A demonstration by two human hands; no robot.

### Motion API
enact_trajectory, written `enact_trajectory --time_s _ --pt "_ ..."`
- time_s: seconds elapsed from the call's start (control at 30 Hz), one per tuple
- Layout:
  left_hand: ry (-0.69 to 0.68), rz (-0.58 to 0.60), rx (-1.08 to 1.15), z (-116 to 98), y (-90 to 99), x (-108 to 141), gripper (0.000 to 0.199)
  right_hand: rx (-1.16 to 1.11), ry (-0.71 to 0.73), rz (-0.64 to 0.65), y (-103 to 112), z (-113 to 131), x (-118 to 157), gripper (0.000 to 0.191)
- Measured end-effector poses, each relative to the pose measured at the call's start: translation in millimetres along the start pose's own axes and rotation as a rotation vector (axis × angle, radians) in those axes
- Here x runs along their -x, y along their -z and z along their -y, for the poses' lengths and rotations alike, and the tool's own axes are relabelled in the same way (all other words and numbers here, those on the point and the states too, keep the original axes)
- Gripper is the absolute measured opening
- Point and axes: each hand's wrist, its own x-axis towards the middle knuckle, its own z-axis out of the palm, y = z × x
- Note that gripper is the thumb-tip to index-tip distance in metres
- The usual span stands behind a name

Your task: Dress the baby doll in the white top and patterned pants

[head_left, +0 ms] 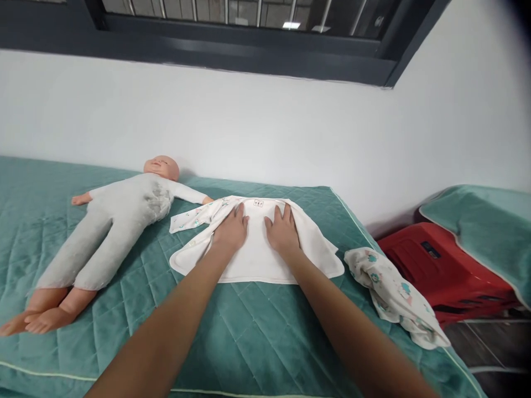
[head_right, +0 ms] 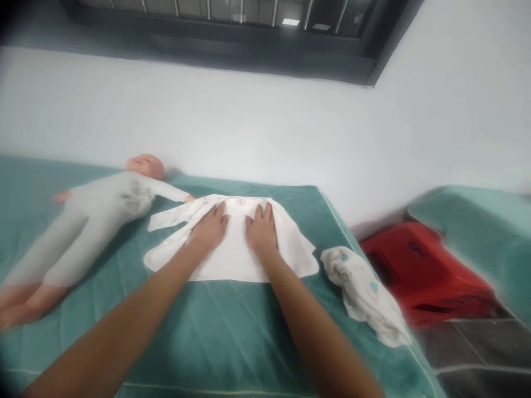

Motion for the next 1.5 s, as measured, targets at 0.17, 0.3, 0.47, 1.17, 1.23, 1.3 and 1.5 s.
enact_trajectory --time_s 0.17,0.3,0.47,1.17,1.23,1.3,1.5 --pt "0.026 0.035 0.008 1 -5.0 0 0.062 0.039 -0.005 0.057 -6 0 -2 0.066" --pt "0.065 0.020 0.017 -1 -6.2 0 0.061 0.075 -0.026 0.119 -8 1 -5 0.072" --pt "0.105 -0.068 0.031 -4 -5.6 4 0.062 0.142 0.053 0.026 -2 7 3 0.064" --pt "0.078 -0.103 -0.005 -3 -8.6 2 0.054 0.172 -0.010 0.132 -23 46 -27 0.073" --pt "0.077 -0.110 -0.025 -4 -7.3 3 0.052 0.170 -0.017 0.140 -27 47 -28 0.074" --pt "0.081 -0.113 -0.032 -6 -6.0 3 0.050 0.164 -0.011 0.144 -29 46 -28 0.076" --pt "0.112 -0.113 -0.028 -7 -3.7 2 0.047 0.132 -0.010 0.138 -26 43 -26 0.076"
